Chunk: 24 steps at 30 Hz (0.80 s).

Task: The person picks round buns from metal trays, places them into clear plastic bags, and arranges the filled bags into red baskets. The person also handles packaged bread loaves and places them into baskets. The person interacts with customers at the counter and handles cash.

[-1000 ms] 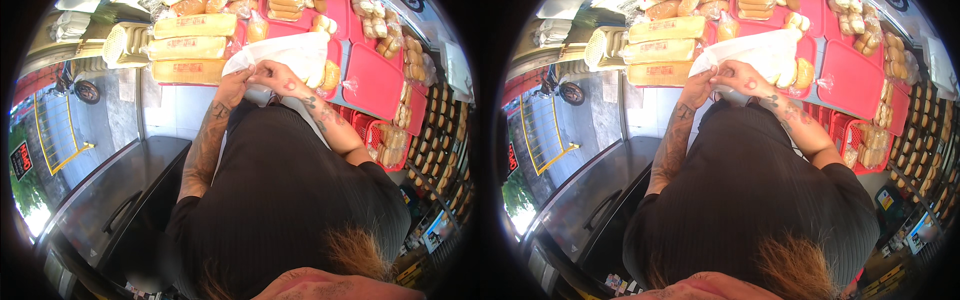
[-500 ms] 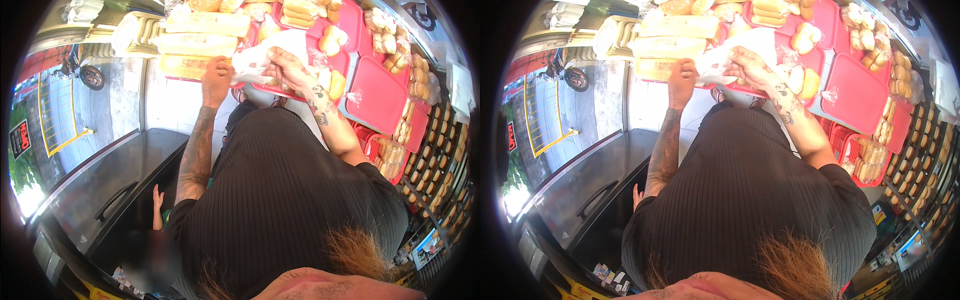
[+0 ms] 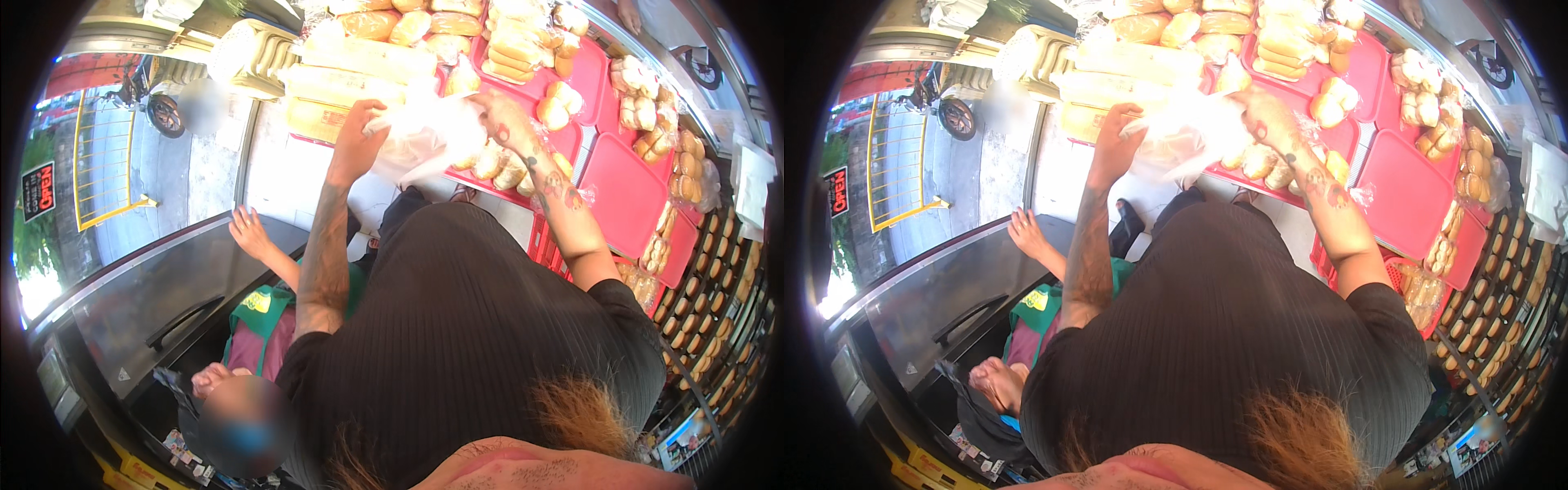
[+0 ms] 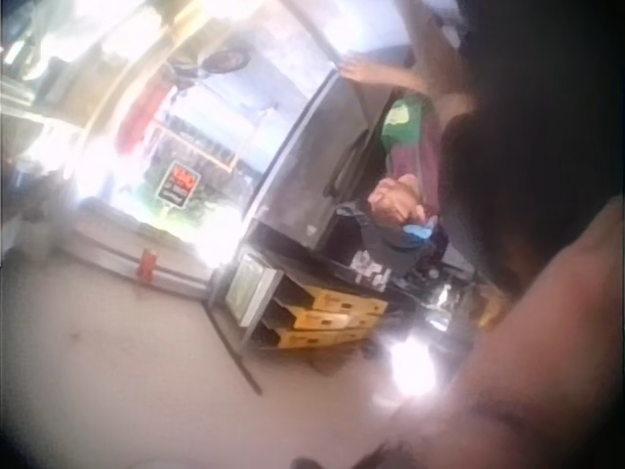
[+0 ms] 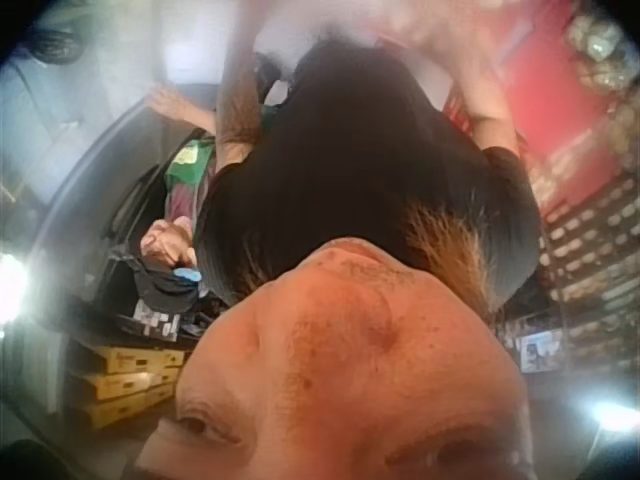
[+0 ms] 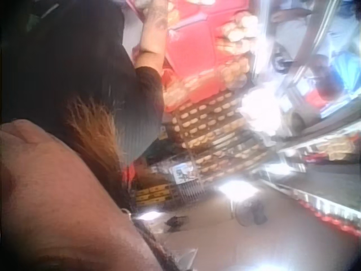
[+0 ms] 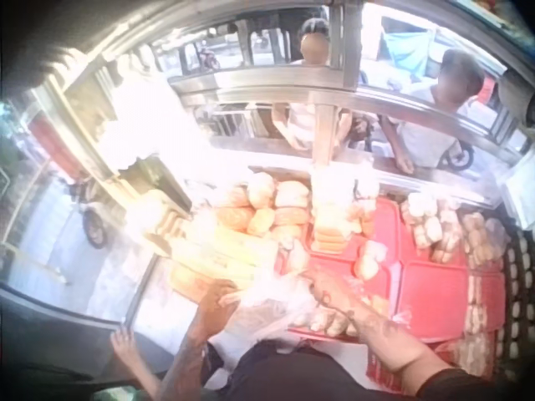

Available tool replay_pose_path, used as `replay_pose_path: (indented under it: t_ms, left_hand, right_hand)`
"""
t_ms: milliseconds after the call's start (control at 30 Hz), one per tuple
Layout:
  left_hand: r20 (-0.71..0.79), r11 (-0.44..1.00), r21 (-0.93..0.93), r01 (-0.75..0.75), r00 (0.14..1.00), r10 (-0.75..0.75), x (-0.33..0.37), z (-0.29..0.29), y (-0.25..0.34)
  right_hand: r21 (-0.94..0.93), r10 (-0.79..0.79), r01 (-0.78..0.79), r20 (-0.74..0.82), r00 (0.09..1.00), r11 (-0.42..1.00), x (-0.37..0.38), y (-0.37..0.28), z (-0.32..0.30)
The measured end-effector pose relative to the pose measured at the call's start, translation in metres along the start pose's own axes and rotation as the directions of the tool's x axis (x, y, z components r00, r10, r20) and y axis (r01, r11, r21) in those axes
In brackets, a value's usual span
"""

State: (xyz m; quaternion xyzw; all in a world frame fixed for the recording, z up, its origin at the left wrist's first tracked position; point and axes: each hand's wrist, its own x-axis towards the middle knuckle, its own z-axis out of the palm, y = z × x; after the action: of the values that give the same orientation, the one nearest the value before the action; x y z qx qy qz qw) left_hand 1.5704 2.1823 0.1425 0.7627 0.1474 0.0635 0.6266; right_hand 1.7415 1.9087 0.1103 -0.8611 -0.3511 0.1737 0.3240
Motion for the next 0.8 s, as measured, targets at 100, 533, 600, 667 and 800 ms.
replay_pose_path:
  t_ms: [100, 533, 600, 667, 800]
  left_hand:
    - [0.106, 0.904, 0.380, -0.196, 0.980, 0.168, -0.034, -0.036, 0.012]
    - [-0.421, 0.781, 0.556, 0.285, 0.907, -0.031, -0.121, -0.056, 0.012]
    - [-0.459, 0.818, 0.488, 0.303, 0.887, -0.055, -0.123, -0.051, 0.015]
    - [-0.500, 0.832, 0.429, 0.352, 0.859, -0.105, -0.122, -0.049, 0.020]
    - [-0.561, 0.833, 0.475, 0.283, 0.827, 0.039, -0.115, -0.055, 0.035]
  right_hand:
    - [-0.140, -0.048, 0.079, 0.214, 0.976, 0.987, 0.030, 0.020, -0.001]
    - [-0.281, -0.159, 0.238, 0.276, 0.948, 0.930, 0.232, -0.039, 0.108]
    - [-0.261, -0.129, 0.223, 0.334, 0.934, 0.939, 0.235, -0.045, 0.097]
    - [-0.249, -0.076, 0.173, 0.358, 0.931, 0.953, 0.228, -0.053, 0.088]
    - [-0.273, 0.012, 0.067, 0.278, 0.960, 0.960, 0.209, -0.058, 0.086]
